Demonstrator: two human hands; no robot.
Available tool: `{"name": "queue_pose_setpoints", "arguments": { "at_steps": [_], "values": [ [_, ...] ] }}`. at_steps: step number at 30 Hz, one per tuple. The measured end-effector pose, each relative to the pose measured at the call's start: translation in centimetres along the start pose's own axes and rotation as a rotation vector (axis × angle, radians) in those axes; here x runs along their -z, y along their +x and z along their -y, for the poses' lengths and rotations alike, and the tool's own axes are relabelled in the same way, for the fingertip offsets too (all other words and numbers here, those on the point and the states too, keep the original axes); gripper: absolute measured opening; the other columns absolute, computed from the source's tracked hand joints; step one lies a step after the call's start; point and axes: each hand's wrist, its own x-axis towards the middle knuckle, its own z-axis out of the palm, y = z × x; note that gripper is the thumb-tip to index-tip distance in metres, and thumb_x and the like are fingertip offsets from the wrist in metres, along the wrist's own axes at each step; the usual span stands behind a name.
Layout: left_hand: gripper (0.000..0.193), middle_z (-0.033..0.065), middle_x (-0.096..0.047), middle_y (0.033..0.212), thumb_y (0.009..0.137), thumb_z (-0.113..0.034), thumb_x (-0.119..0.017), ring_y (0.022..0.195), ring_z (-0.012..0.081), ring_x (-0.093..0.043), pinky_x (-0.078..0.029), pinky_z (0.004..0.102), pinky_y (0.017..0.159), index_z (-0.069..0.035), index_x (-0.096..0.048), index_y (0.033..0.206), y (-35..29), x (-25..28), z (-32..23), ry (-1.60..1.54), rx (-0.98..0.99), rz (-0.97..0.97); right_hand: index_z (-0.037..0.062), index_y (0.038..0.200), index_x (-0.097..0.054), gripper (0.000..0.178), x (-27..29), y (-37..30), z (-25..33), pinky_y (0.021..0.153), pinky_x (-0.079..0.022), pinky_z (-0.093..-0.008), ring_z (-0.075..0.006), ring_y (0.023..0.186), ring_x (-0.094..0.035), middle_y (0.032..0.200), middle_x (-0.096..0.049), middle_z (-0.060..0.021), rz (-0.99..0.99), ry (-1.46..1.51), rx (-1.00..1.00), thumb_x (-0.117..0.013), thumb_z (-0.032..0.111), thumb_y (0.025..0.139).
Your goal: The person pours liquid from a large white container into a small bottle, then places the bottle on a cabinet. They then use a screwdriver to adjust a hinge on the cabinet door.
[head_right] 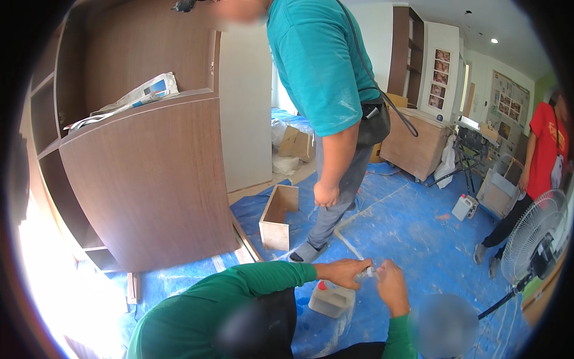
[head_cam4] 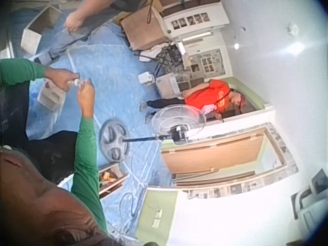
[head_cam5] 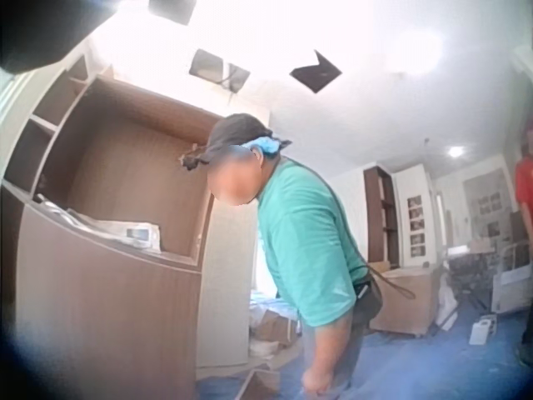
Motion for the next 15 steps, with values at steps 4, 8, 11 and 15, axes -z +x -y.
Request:
{"name": "queue_pose_setpoints", "arguments": {
  "at_steps": [4, 8, 11, 15],
  "values": [
    [0.069, 0.0252, -0.066, 0.101, 0.082, -0.021, -0.075, 0.095, 0.0475, -0.068, -0.052, 0.056, 0.08, -0.001, -0.04, 0.138, 0.3, -0.4, -0.3, -0.025, -0.01, 0.001, -0.0037, 0.096, -0.063, 0.017, -0.2, -0.3, -1.5, 0.071, -0.05, -0.0496, -0.0404, 0.076, -0.066, 0.08, -0.067, -0.0236, -0.04, 0.097, 0.008, -0.068, 0.013, 0.1],
    [0.07, 0.0248, -0.065, 0.102, 0.081, -0.021, -0.075, 0.096, 0.0479, -0.067, -0.052, 0.0569, 0.081, -0.001, -0.039, 0.138, 0.4, -0.4, -0.4, 0.007, 0.025, 0.052, -0.0041, 0.101, -0.067, 0.03, -0.1, -0.4, -2.1, 0.076, -0.052, -0.0499, -0.0448, 0.08, -0.065, 0.086, -0.068, -0.0269, -0.005, 0.022, -0.188, -0.066, 0.026, 0.103],
    [0.07, 0.0251, -0.065, 0.104, 0.081, -0.021, -0.075, 0.098, 0.0483, -0.068, -0.052, 0.0574, 0.082, -0.002, -0.039, 0.138, 0.2, -0.4, -0.3, -0.004, 0.035, 0.061, -0.0038, 0.102, -0.069, 0.037, 0.0, -0.2, -2.5, 0.079, -0.053, -0.0522, -0.0501, 0.087, -0.067, 0.093, -0.07, -0.0302, 0.165, -0.002, -0.332, -0.063, 0.032, 0.104],
    [0.063, 0.0234, -0.067, 0.1, 0.084, -0.021, -0.074, 0.093, 0.0459, -0.069, -0.052, 0.0555, 0.078, -0.006, -0.042, 0.136, 0.2, -0.7, 0.0, 0.032, 0.007, 0.041, -0.002, 0.1, -0.069, 0.031, -0.7, 0.3, -3.4, 0.077, -0.052, -0.0533, -0.0493, 0.086, -0.068, 0.09, -0.071, -0.0292, 0.165, -0.067, -0.191, -0.065, 0.029, 0.103]
  ]
}}
